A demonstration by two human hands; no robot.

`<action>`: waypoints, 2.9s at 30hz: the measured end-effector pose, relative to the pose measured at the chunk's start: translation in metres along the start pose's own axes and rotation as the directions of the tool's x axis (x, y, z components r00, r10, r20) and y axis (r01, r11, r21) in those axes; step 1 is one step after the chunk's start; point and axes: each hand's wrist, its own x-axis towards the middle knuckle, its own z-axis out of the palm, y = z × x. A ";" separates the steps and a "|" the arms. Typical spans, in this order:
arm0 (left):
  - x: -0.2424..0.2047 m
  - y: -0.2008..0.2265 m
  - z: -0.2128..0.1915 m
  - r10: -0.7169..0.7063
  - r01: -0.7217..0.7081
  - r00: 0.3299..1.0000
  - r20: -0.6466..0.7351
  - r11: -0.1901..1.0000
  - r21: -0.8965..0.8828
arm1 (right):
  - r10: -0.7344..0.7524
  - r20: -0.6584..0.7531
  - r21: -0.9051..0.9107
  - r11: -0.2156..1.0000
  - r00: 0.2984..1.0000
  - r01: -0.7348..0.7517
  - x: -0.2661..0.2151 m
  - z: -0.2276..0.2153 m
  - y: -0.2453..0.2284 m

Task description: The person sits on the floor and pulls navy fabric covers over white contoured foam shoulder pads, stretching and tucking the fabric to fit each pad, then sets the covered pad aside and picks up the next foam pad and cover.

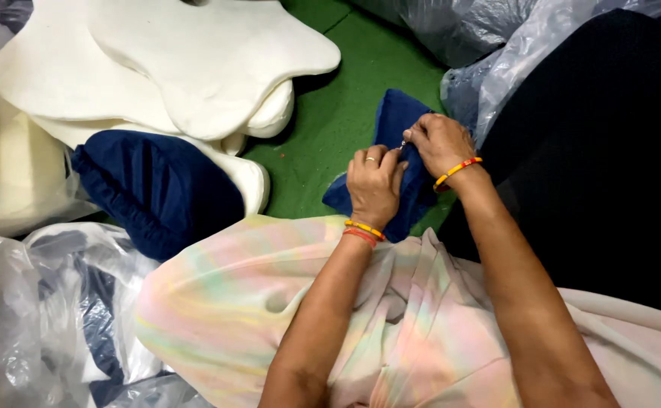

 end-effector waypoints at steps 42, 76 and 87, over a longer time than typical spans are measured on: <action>-0.007 -0.007 0.012 -0.098 0.110 0.990 0.102 0.987 -0.117 | -0.156 -0.417 -0.002 0.985 0.895 0.171 -0.004 0.016 0.038; -0.040 -0.139 0.036 -0.460 0.405 0.866 0.198 0.411 -0.817 | -0.617 -0.185 -0.255 0.782 0.765 0.568 -0.072 0.063 -0.074; -0.015 -0.088 0.015 -0.458 0.449 0.884 0.095 0.775 -0.445 | -0.677 -0.246 -0.168 0.735 0.694 0.657 -0.053 0.011 -0.061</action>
